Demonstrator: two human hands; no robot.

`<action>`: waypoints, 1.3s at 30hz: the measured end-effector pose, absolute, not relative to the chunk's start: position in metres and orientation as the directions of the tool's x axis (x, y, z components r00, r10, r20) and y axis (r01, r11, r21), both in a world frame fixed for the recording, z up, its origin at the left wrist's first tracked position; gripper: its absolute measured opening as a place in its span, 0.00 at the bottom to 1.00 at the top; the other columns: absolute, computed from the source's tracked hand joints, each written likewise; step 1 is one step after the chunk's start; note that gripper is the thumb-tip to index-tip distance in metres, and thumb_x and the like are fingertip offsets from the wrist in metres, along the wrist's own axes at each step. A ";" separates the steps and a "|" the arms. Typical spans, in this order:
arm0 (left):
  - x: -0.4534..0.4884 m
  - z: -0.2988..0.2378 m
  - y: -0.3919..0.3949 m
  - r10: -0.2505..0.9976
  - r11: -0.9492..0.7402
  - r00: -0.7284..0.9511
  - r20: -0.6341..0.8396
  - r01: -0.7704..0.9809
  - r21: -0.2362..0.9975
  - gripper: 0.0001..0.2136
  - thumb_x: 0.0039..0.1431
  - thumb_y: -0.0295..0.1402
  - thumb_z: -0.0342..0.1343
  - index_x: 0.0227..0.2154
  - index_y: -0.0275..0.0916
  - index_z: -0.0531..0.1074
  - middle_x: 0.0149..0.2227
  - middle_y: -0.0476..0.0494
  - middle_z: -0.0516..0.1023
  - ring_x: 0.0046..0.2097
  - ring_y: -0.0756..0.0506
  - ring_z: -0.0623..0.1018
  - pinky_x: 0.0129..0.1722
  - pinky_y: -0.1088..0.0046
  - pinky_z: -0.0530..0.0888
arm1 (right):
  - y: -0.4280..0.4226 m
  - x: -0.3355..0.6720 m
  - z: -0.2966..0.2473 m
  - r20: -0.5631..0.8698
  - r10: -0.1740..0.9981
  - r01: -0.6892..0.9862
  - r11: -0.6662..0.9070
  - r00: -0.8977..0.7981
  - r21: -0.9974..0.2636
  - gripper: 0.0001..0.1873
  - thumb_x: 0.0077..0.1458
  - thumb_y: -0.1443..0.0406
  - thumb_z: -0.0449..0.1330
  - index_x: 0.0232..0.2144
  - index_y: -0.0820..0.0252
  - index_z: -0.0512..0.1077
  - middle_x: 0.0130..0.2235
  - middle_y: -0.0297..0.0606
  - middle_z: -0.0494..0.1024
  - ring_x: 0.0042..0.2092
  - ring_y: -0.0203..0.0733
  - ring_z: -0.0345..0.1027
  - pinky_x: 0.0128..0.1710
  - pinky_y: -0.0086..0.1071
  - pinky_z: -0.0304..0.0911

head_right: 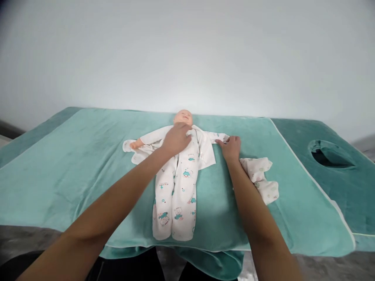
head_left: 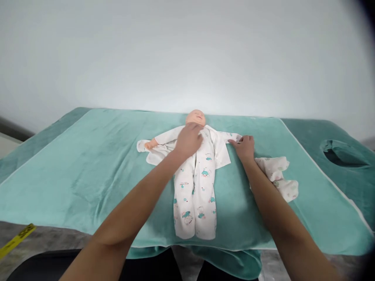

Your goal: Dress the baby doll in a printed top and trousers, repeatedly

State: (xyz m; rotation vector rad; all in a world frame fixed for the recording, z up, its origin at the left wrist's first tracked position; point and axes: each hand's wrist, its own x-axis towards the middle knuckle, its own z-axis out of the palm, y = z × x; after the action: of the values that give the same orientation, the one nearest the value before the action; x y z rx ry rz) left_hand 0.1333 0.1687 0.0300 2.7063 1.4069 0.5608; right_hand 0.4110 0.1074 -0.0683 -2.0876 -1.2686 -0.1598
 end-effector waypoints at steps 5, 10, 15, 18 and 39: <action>0.196 0.043 0.181 0.775 -0.632 0.632 0.029 0.773 0.049 0.15 0.60 0.33 0.53 0.46 0.32 0.77 0.52 0.30 0.76 0.57 0.35 0.71 0.58 0.57 0.64 | 0.103 0.405 -0.057 0.347 0.784 0.803 -0.298 0.514 -0.517 0.20 0.53 0.50 0.66 0.26 0.55 0.63 0.38 0.45 0.70 0.44 0.51 0.64 0.48 0.41 0.62; 0.194 0.058 0.182 0.791 -0.607 0.599 -0.124 0.794 -0.038 0.21 0.59 0.40 0.57 0.52 0.36 0.74 0.58 0.32 0.73 0.62 0.36 0.67 0.60 0.59 0.62 | 0.103 0.403 -0.058 0.355 0.717 0.754 -0.356 0.599 -0.552 0.21 0.52 0.50 0.66 0.35 0.58 0.65 0.40 0.43 0.71 0.42 0.48 0.62 0.42 0.37 0.58; 0.172 0.071 0.182 0.792 -0.602 0.592 -0.151 0.798 -0.027 0.23 0.60 0.41 0.57 0.56 0.35 0.70 0.61 0.32 0.70 0.62 0.36 0.67 0.60 0.59 0.62 | 0.105 0.408 -0.060 0.309 0.817 0.811 -0.292 0.487 -0.507 0.15 0.61 0.55 0.56 0.26 0.57 0.64 0.33 0.37 0.70 0.35 0.42 0.57 0.36 0.34 0.49; 0.159 0.067 0.193 0.787 -0.607 0.597 -0.156 0.795 -0.018 0.24 0.59 0.42 0.57 0.56 0.38 0.70 0.61 0.33 0.69 0.63 0.35 0.66 0.59 0.57 0.63 | 0.105 0.408 -0.059 0.337 0.782 0.797 -0.310 0.524 -0.519 0.14 0.62 0.58 0.53 0.26 0.58 0.65 0.33 0.38 0.71 0.34 0.41 0.56 0.35 0.34 0.46; 0.217 0.027 0.198 0.779 -0.625 0.620 -0.098 0.780 -0.034 0.23 0.56 0.27 0.59 0.56 0.33 0.70 0.54 0.28 0.75 0.53 0.34 0.74 0.54 0.54 0.63 | 0.110 0.406 -0.068 0.348 0.752 0.798 -0.374 0.559 -0.474 0.18 0.63 0.57 0.51 0.26 0.59 0.71 0.35 0.40 0.74 0.33 0.41 0.57 0.33 0.34 0.45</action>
State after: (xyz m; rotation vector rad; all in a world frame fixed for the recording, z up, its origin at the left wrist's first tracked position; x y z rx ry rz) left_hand 0.2166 0.1981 0.0267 2.8167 1.3552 -0.1616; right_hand 0.4063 0.1104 -0.0679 -2.1902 -1.2380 -0.0974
